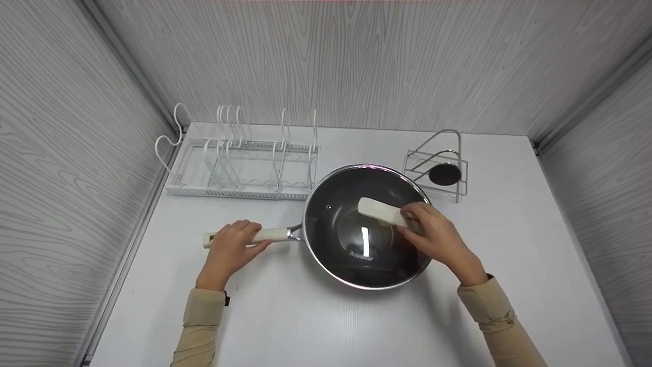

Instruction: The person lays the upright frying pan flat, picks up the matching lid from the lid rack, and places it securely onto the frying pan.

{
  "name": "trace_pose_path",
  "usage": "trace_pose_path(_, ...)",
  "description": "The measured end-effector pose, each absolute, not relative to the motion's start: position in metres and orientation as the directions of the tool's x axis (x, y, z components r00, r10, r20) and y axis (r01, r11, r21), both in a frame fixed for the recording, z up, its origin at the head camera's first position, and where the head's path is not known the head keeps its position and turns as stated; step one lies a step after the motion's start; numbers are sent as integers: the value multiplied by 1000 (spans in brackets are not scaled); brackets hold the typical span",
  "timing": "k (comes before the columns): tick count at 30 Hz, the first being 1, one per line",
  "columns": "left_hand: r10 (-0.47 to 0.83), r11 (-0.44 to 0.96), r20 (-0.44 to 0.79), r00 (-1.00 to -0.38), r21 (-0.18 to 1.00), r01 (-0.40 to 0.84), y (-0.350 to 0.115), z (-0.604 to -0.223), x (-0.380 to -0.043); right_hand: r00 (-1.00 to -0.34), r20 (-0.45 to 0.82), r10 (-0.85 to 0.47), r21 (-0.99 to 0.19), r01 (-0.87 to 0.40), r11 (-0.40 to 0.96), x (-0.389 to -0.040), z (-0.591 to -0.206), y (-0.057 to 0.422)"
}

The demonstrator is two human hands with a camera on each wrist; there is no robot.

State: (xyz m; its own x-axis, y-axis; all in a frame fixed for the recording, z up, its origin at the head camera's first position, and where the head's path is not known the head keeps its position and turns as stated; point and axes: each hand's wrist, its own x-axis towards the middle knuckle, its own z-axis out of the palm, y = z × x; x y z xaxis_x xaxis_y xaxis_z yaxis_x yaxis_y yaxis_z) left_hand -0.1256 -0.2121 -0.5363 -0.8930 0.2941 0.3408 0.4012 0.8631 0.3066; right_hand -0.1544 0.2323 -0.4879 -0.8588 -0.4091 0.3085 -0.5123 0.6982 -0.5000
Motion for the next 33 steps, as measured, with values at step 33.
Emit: trace_pose_path(33,325,819,493,-807,281,501,-196,-503,-120,-837,485,-253,-596,-528,605,-126,-461,308)
